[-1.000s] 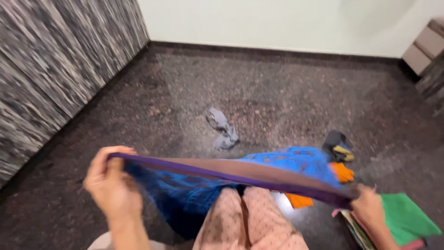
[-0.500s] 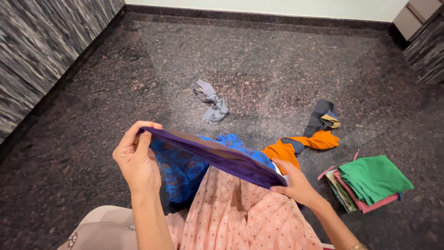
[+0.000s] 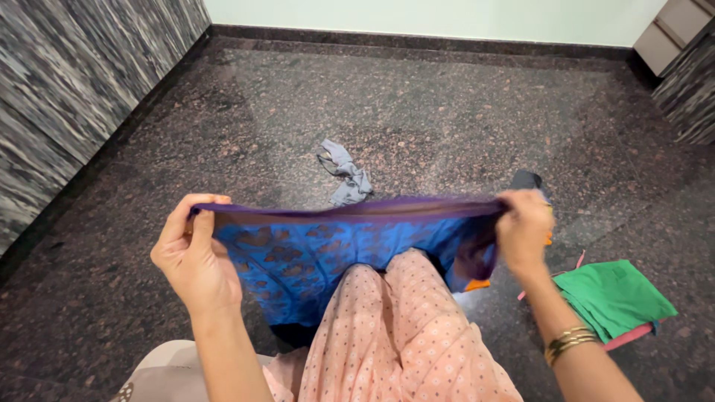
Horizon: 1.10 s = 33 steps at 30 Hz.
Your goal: The person folds a blue patterned cloth with a purple border by hand while sitting on the floor. They repeatedly align edges, fold the cloth in half, and smooth it before placing the finished folded piece on a nearby bed.
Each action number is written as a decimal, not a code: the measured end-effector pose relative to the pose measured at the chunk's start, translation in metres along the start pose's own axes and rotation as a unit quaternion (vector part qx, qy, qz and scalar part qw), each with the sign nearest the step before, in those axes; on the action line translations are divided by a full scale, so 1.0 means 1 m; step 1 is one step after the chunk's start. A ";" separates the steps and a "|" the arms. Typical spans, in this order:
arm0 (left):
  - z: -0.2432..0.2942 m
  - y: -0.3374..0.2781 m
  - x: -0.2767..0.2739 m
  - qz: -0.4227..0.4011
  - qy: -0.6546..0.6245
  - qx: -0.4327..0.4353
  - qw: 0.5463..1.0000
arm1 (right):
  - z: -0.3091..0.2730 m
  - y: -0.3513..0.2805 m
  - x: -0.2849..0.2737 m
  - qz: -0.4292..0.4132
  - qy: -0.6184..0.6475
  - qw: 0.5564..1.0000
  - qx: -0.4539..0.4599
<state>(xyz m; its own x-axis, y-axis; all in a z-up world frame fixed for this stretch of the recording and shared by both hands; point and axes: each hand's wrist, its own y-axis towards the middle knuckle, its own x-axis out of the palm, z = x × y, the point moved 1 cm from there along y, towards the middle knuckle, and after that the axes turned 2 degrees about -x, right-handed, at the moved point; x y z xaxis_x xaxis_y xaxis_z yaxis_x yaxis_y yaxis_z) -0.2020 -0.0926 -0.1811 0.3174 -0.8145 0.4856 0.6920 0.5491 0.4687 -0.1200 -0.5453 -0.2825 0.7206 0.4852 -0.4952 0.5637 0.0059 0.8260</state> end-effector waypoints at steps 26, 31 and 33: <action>-0.019 -0.030 -0.006 -0.046 -0.071 -0.090 0.992 | -0.080 -0.100 -0.004 -0.143 0.256 0.944 0.150; -0.018 -0.031 -0.009 -0.043 -0.062 -0.086 0.993 | -0.116 -0.077 0.000 -0.136 0.227 0.958 0.110; -0.018 -0.031 -0.009 -0.039 -0.058 -0.087 0.994 | -0.119 -0.073 0.002 -0.153 0.232 0.954 0.114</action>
<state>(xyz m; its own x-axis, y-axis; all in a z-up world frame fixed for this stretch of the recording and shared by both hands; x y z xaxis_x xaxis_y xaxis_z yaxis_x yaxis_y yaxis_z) -0.2146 -0.1057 -0.2138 0.1881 -0.8203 0.5402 0.8163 0.4365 0.3785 -0.2080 -0.4410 -0.3115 0.2819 0.8261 -0.4880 0.8304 0.0448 0.5554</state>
